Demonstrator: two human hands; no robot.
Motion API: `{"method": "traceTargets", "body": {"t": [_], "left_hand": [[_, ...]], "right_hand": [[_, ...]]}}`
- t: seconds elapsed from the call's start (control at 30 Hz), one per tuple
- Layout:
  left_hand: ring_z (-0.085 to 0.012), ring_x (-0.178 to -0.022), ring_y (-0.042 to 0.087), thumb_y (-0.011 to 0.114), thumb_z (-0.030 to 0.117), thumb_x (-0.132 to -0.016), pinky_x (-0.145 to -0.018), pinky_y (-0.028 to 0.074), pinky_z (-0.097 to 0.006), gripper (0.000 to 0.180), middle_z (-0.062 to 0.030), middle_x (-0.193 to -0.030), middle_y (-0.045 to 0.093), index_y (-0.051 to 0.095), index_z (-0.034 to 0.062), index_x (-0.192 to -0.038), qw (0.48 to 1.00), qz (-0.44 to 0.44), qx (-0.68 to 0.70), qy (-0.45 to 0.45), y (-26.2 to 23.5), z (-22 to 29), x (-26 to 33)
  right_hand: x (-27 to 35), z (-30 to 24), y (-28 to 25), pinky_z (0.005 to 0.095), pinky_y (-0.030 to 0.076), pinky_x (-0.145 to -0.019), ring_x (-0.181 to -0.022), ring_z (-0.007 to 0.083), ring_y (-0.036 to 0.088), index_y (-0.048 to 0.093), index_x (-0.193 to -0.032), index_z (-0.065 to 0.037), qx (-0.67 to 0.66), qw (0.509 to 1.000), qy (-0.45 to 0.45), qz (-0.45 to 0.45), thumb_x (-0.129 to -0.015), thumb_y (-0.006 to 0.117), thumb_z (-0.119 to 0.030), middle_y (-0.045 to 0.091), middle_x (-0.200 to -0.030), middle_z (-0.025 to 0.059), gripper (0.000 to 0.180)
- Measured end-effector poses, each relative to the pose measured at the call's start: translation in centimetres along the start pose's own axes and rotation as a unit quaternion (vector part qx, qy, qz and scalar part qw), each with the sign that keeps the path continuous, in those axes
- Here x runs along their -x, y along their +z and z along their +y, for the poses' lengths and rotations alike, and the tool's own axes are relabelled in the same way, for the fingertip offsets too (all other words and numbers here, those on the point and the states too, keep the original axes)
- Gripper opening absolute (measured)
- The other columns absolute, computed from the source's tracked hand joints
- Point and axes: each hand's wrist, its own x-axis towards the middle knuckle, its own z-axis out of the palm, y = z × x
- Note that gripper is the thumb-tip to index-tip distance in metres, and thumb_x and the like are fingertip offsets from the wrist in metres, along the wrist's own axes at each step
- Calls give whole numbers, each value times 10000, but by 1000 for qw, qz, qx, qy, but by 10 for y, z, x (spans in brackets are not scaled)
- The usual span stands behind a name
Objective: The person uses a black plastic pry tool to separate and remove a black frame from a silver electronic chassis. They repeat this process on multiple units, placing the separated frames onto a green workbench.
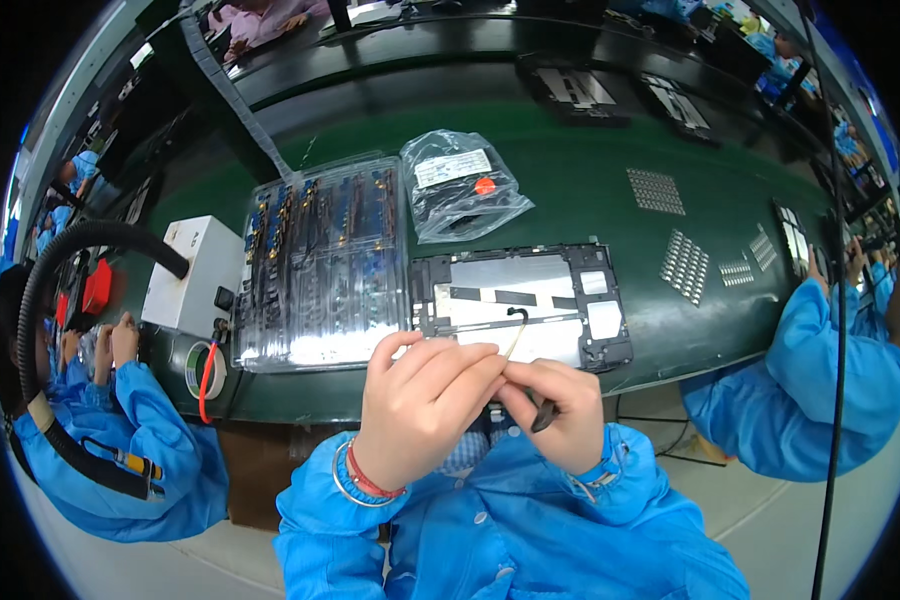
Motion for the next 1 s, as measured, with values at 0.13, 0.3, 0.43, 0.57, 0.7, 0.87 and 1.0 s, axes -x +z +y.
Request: {"method": "traceTargets", "body": {"t": [0.13, 0.3, 0.43, 0.57, 0.7, 0.87, 1.0], "left_hand": [[-110, -772, 569, 613, 132, -681, -797, 379, -337, 180, 27, -910, 621, 640, 116, -857, 998, -1, -64, 27, 4, 2, 5], [-106, -738, 564, 605, 121, -678, -791, 376, -324, 158, 22, -904, 621, 635, 113, -833, 995, 5, -88, 40, 5, 1, 8], [-127, -720, 559, 630, 54, -634, -761, 380, -315, 171, 5, -860, 629, 625, 106, -798, 992, 57, -114, -10, -11, -4, 18], [-194, -708, 559, 625, -48, -615, -686, 400, -324, 202, -55, -822, 631, 609, 54, -789, 963, 144, -144, -175, -37, -22, 63], [-242, -758, 579, 585, -65, -716, -702, 441, -322, 138, -100, -854, 624, 596, 9, -831, 910, 116, -211, -337, -55, -29, 124], [-281, -809, 583, 577, 25, -778, -711, 456, -353, 96, -118, -892, 619, 598, -13, -863, 852, 30, -238, -466, -63, -34, 192], [-298, -787, 604, 564, 70, -802, -690, 473, -352, 111, -130, -836, 631, 634, 1, -853, 774, -58, -277, -566, -63, -36, 200]], "right_hand": [[2, 1, 2, 338, 438, -519, -588, 275, 564, 610, -913, 7, 21, 1000, -22, -1, -734, 649, -25, 577, -684, 127, 187], [4, 4, 7, 298, 404, -477, -518, 214, 527, 625, -915, -1, 4, 999, -44, 12, -699, 660, 2, 564, -639, 104, 219], [8, 9, 10, 287, 401, -467, -509, 200, 534, 636, -917, -8, -17, 996, -92, -11, -680, 666, 15, 571, -628, 98, 240], [17, 14, 10, 308, 433, -504, -558, 232, 567, 642, -898, -44, -43, 993, -40, -99, -719, 641, -23, 566, -626, 88, 181], [21, 16, 18, 302, 420, -486, -536, 218, 555, 641, -894, -39, -89, 991, -12, -102, -714, 642, -6, 559, -614, 86, 184], [18, 16, 28, 298, 417, -482, -535, 214, 554, 638, -897, -31, -120, 987, -11, -110, -714, 644, 1, 561, -623, 94, 186], [17, 13, 29, 295, 423, -486, -544, 213, 564, 638, -894, -26, -127, 983, 9, -132, -719, 645, -3, 577, -645, 98, 177]]}}
